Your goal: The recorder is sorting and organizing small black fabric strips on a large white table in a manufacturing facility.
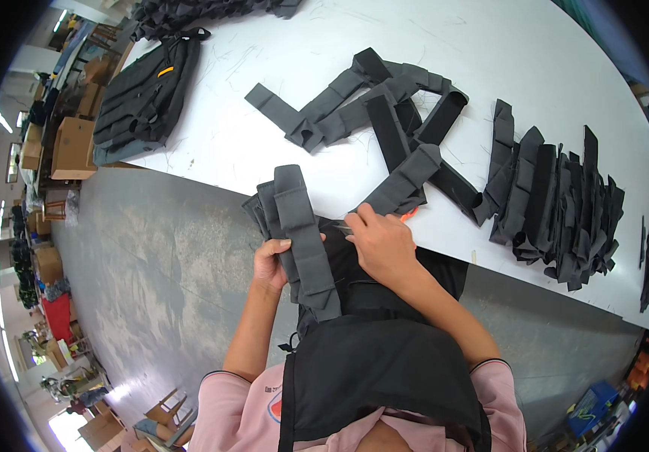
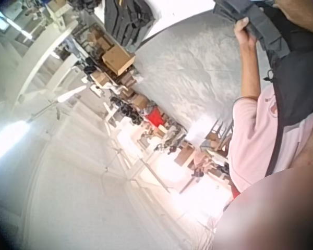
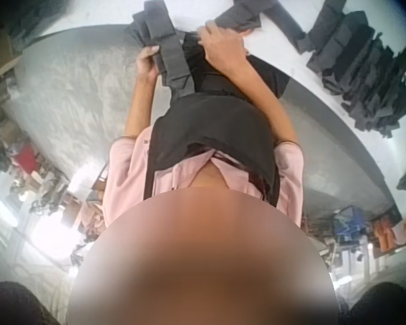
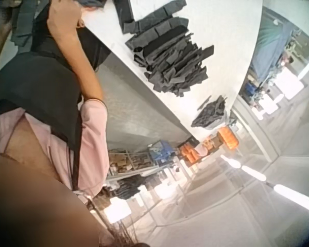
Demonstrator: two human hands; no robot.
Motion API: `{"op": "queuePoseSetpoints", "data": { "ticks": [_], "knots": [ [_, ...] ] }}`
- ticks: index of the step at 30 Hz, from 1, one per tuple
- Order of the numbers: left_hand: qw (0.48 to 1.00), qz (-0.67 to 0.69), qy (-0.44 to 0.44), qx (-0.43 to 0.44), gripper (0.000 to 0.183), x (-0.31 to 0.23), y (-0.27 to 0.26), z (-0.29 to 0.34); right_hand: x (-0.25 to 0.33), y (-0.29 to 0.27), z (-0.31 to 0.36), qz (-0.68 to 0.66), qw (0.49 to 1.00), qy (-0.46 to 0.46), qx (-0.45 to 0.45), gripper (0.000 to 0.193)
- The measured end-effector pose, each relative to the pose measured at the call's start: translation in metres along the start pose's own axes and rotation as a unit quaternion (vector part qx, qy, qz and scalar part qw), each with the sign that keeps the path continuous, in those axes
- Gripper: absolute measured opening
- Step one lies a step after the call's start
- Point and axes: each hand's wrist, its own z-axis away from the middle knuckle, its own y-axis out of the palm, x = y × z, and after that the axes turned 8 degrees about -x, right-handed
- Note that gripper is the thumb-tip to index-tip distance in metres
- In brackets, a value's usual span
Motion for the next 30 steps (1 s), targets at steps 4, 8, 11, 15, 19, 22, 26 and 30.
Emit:
{"op": "queuePoseSetpoints", "data": {
  "ticks": [4,8,11,15,19,22,26,30],
  "knots": [
    [1.000,-0.005,-0.014,0.021,0.065,0.002,0.005,-0.002,-0.001,0.017,-0.003,-0.003,1.000,-0.001,0.026,0.023],
    [0.996,0.040,0.017,0.080,0.071,-0.001,0.003,-0.006,-0.004,0.008,0.014,-0.096,0.989,0.107,-0.021,0.021],
    [0.999,0.023,0.033,0.031,0.063,-0.012,0.017,-0.013,-0.019,-0.005,0.040,-0.185,0.949,0.255,-0.037,0.021],
    [0.944,-0.322,0.057,0.045,0.052,-0.034,0.077,-0.052,-0.045,0.014,0.070,-0.352,0.847,0.397,-0.030,0.020],
    [0.893,-0.449,-0.002,0.028,0.041,-0.021,0.108,-0.099,-0.034,0.028,0.041,-0.464,0.747,0.475,-0.027,0.025],
    [0.930,-0.365,-0.029,0.035,0.049,-0.006,0.117,-0.095,-0.033,0.026,0.030,-0.463,0.734,0.496,-0.037,0.028],
    [0.978,-0.191,-0.036,0.082,0.060,-0.006,0.104,-0.068,-0.020,-0.006,0.036,-0.360,0.847,0.331,-0.208,0.028],
    [0.988,-0.053,-0.101,0.100,0.056,-0.004,0.074,-0.070,-0.012,-0.025,0.029,-0.344,0.870,0.314,-0.161,0.026]
  ]
}}
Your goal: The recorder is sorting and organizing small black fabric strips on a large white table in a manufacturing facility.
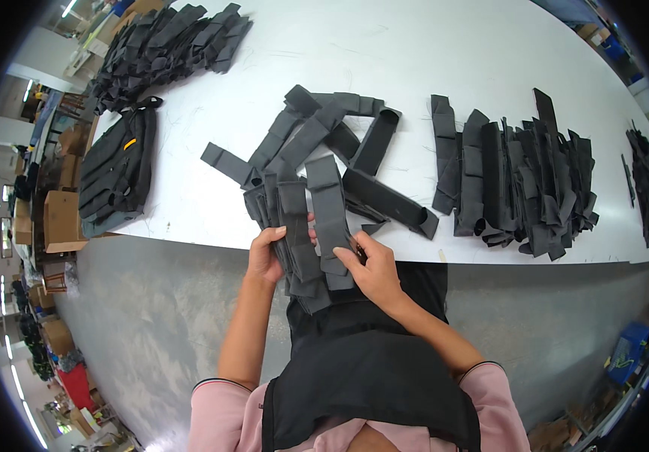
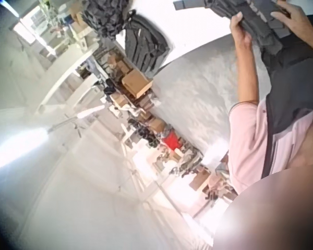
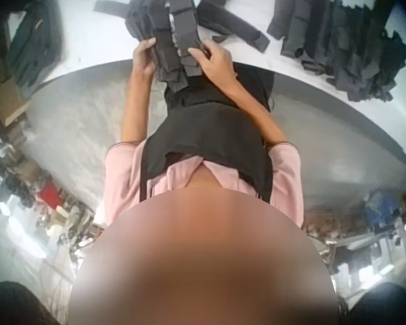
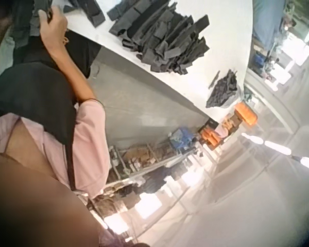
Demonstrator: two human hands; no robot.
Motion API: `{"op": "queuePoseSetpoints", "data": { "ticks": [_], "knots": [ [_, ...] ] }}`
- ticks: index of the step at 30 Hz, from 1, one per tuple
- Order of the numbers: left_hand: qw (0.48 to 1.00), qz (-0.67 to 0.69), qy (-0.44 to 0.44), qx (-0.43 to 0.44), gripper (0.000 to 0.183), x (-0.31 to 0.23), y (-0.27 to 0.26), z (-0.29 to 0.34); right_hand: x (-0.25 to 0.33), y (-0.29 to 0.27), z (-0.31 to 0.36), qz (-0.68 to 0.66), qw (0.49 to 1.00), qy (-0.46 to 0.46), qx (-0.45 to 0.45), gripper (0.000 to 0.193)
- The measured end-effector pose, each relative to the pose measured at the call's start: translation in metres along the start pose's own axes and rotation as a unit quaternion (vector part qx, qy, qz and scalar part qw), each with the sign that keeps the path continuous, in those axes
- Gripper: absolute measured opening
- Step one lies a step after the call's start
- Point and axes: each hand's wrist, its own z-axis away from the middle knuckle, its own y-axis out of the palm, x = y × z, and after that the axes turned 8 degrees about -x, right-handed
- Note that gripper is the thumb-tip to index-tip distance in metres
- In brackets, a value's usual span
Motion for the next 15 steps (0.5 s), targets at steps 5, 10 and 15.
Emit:
{"op": "queuePoseSetpoints", "data": {
  "ticks": [5,10,15],
  "knots": [
    [0.992,0.067,0.054,-0.091,0.053,0.015,-0.033,-0.005,-0.006,0.015,0.005,-0.053,0.990,0.061,0.117,0.025],
    [0.996,0.044,0.058,0.059,0.068,0.024,-0.014,0.006,-0.016,0.025,-0.002,-0.192,0.894,0.337,0.224,0.025],
    [0.991,-0.078,0.092,-0.065,0.061,0.012,0.004,0.012,-0.029,0.029,-0.004,-0.190,0.888,0.329,0.259,0.026]
  ]
}}
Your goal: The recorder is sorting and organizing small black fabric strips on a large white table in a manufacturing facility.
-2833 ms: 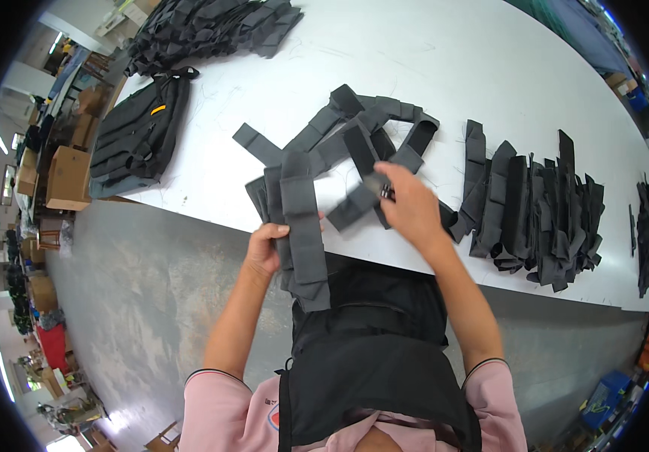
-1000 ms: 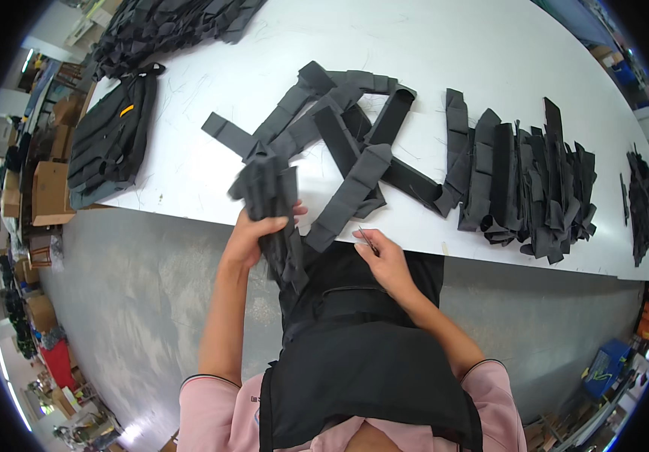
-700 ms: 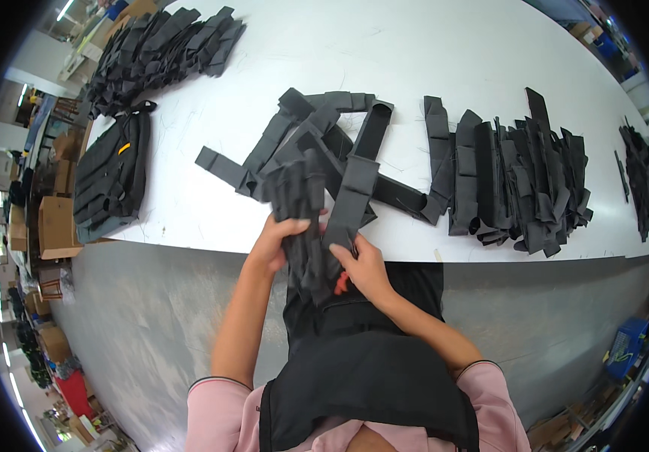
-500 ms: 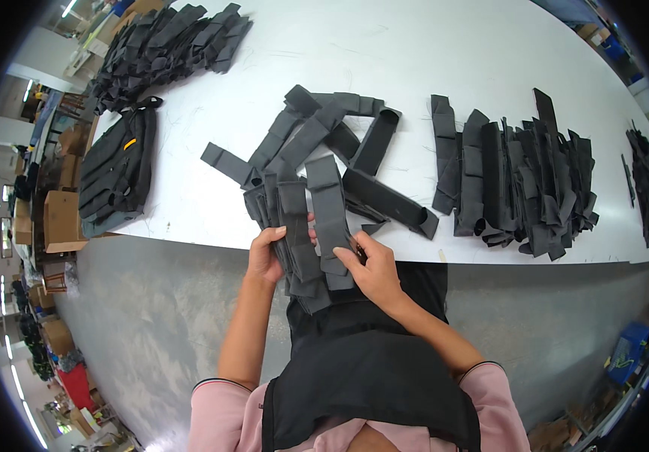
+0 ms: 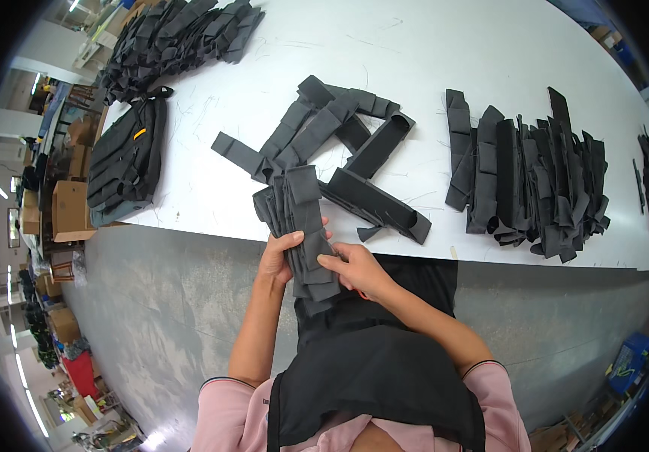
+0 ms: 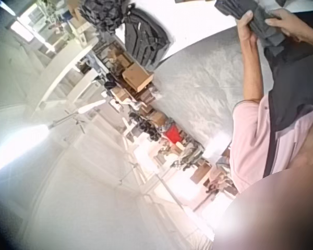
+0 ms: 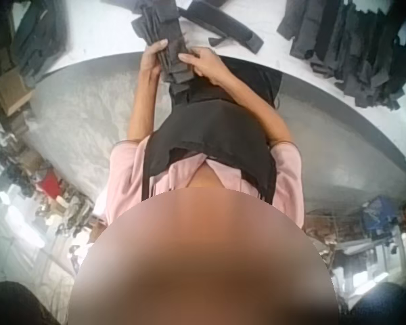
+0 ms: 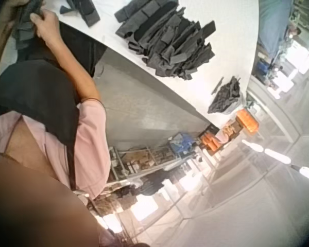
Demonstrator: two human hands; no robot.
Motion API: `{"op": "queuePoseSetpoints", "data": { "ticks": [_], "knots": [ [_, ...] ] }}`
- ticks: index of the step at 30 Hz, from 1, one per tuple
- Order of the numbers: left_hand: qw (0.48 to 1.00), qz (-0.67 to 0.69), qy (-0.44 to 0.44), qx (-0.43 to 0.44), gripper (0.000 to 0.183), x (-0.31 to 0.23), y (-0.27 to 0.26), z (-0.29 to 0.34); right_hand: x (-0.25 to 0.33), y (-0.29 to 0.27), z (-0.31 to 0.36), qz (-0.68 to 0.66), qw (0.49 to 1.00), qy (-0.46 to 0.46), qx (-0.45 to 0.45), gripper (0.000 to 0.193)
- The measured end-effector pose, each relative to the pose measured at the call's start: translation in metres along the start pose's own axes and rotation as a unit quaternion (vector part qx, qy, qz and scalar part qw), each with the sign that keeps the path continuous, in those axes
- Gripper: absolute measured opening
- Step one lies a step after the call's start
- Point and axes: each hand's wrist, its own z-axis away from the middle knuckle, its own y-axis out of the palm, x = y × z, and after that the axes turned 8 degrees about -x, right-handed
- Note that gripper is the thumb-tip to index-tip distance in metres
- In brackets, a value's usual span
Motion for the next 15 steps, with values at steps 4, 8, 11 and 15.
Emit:
{"op": "queuePoseSetpoints", "data": {
  "ticks": [4,8,11,15],
  "knots": [
    [1.000,-0.014,0.010,-0.026,0.060,-0.005,0.005,0.004,0.026,-0.017,0.021,0.401,0.792,-0.358,-0.290,0.031],
    [1.000,-0.004,0.011,-0.023,0.061,-0.005,0.007,0.010,0.048,-0.026,0.015,0.529,0.690,-0.408,-0.278,0.029],
    [0.999,-0.016,0.011,-0.029,0.063,-0.006,0.011,0.012,0.055,-0.022,0.001,0.575,0.640,-0.443,-0.251,0.025],
    [0.999,-0.031,0.009,-0.016,0.065,-0.006,0.013,0.013,0.052,-0.015,-0.020,0.604,0.623,-0.446,-0.220,0.020]
  ]
}}
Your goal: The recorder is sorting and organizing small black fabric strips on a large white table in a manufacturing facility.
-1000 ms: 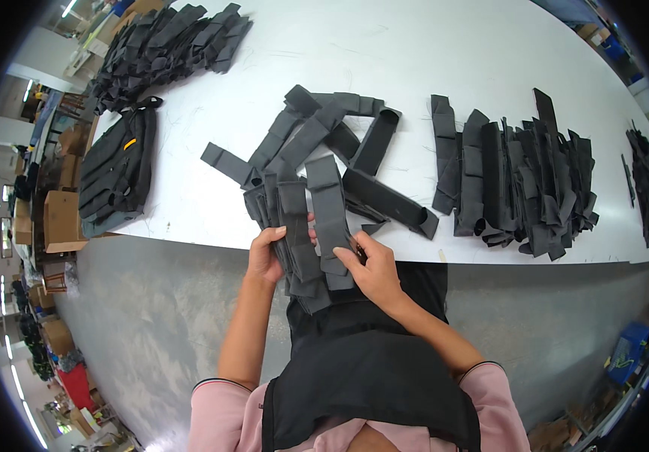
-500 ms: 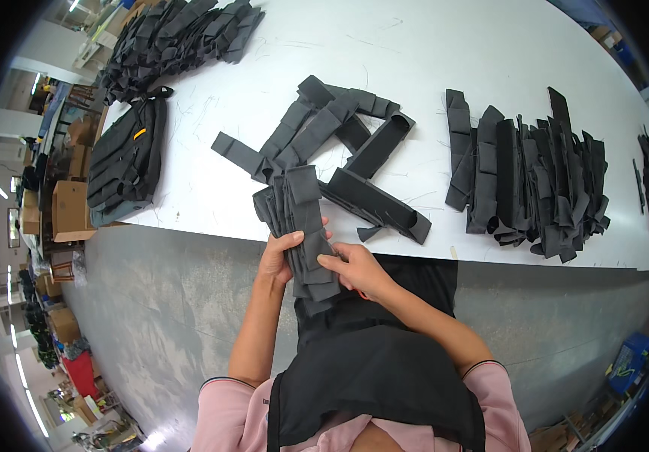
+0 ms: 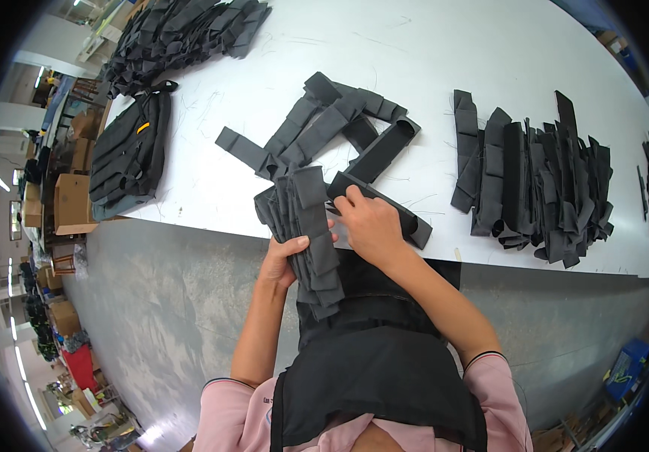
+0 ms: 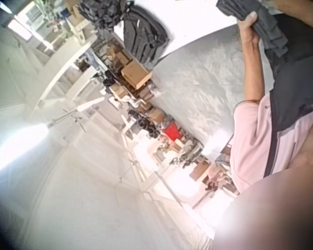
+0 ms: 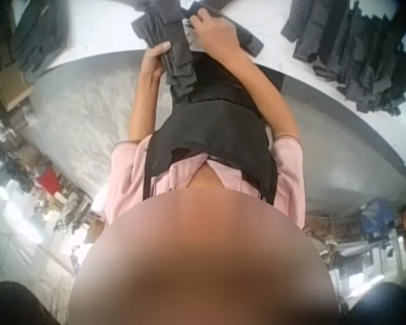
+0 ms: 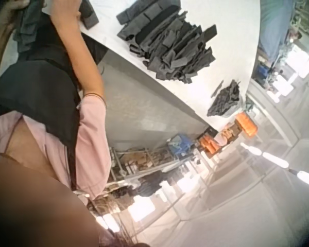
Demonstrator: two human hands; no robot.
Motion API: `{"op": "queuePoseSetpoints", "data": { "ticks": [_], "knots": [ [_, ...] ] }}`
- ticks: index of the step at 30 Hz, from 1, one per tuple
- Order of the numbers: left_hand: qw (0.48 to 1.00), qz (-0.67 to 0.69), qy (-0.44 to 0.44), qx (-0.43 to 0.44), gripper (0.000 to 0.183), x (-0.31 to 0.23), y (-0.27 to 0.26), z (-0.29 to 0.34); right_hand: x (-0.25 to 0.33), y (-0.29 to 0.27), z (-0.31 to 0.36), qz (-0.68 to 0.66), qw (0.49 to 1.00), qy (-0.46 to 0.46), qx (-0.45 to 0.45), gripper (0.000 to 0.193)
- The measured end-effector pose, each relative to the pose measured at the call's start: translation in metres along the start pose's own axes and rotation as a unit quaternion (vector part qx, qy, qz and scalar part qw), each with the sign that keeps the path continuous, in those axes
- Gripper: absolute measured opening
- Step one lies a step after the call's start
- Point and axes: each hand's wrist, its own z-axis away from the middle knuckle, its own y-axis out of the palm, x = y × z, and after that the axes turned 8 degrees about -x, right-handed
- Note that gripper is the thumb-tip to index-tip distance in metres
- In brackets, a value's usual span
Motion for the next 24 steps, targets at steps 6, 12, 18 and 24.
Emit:
{"op": "queuePoseSetpoints", "data": {
  "ticks": [6,12,18,24],
  "knots": [
    [0.997,0.036,0.066,-0.003,0.068,-0.015,-0.012,0.010,-0.004,-0.012,0.020,-0.070,0.987,0.140,-0.027,0.021],
    [0.894,0.342,0.232,0.172,0.072,-0.051,-0.026,0.019,-0.030,-0.045,0.048,-0.115,0.947,0.294,-0.053,0.038],
    [0.987,0.146,0.062,-0.001,0.061,0.006,-0.040,-0.006,-0.057,-0.013,0.025,-0.051,0.959,0.265,0.088,0.050],
    [0.982,0.190,0.021,0.011,0.058,0.007,-0.009,-0.024,-0.078,-0.056,-0.008,-0.338,0.859,0.380,0.065,0.027]
  ]
}}
